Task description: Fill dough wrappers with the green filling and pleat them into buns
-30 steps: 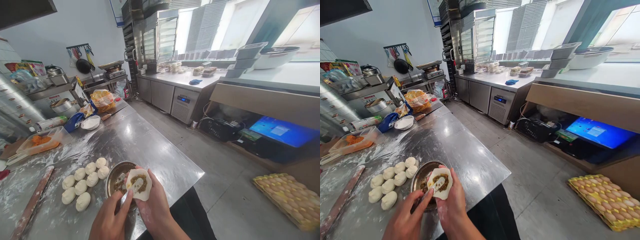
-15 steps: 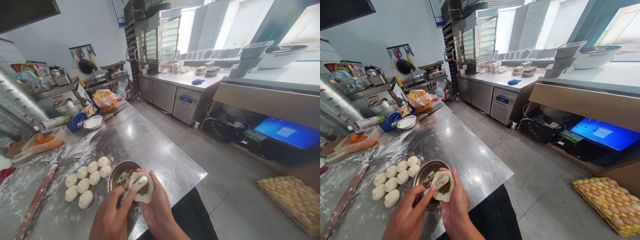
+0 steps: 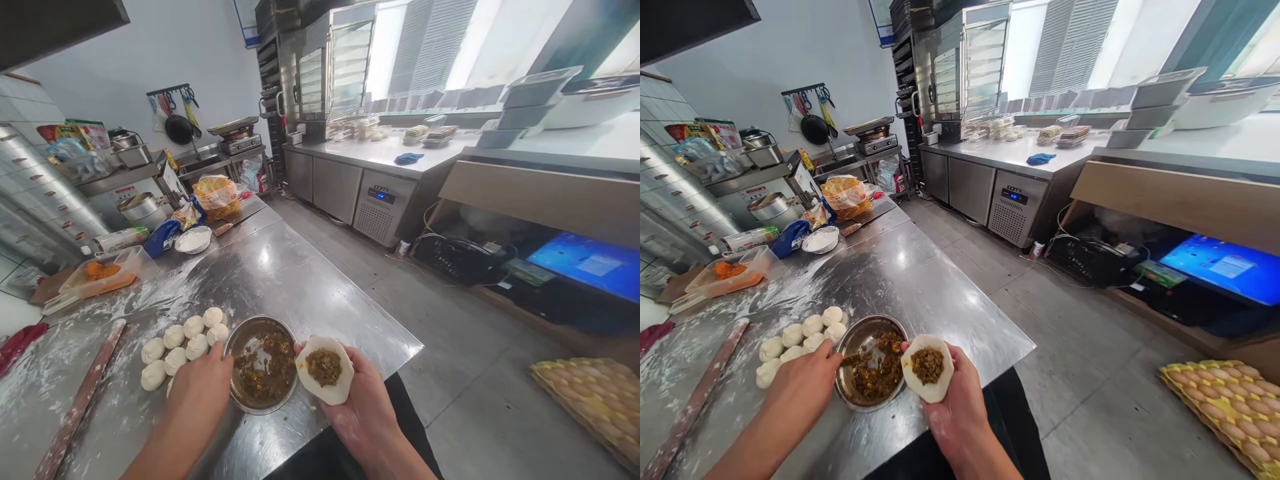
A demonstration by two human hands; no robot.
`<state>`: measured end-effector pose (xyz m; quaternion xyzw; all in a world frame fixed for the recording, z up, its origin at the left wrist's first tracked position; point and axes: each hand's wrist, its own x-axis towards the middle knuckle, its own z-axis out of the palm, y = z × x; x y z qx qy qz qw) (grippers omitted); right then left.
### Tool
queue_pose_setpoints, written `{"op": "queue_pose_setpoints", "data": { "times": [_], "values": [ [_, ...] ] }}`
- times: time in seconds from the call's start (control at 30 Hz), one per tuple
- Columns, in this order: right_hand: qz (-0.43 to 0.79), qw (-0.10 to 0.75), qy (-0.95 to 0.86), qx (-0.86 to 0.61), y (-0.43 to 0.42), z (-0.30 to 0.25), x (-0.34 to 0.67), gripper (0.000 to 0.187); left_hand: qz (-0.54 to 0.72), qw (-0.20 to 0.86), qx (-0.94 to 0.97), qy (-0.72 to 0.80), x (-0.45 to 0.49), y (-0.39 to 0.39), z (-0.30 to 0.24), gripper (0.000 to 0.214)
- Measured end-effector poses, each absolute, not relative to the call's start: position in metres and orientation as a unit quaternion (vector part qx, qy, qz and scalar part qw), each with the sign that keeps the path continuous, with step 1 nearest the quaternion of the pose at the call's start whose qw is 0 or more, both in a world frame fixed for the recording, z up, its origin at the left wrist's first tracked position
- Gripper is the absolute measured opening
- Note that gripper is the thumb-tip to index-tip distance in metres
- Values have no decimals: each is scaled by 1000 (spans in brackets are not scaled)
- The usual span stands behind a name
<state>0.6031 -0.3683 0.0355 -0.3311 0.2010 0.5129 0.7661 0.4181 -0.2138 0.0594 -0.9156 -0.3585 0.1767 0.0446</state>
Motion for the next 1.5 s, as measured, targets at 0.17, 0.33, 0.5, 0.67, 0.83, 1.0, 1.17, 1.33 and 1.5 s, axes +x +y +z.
{"op": "queue_pose_setpoints", "data": {
  "times": [0.17, 0.33, 0.5, 0.67, 0.83, 1.0, 1.17, 1.33, 1.5],
  "values": [
    [508, 769, 206, -330, -373, 19, 600, 27, 174, -53, -934, -308, 421, -212, 57, 29],
    [516, 770, 208, -313, -376, 11, 595, 23, 140, -172, -925, -308, 413, -205, 59, 38],
    [498, 770, 234, -323, -376, 11, 593, 20, 135, -294, -894, -309, 410, -194, 52, 34],
    [484, 761, 257, -346, -375, 14, 592, 22, 138, -356, -871, -308, 411, -190, 43, 33],
    [470, 746, 289, -374, -373, 23, 592, 21, 130, -422, -841, -314, 408, -185, 36, 31],
    [449, 770, 252, -377, -371, 29, 595, 23, 108, -477, -798, -352, 398, -175, 26, 30],
    [474, 774, 236, -348, -364, 29, 593, 22, 94, -531, -747, -389, 392, -164, 22, 41],
    [490, 772, 232, -333, -354, 32, 589, 26, 68, -557, -730, -389, 390, -161, 21, 40],
    [486, 769, 234, -342, -355, 35, 587, 25, 62, -559, -725, -397, 386, -164, 17, 40]
  ]
}}
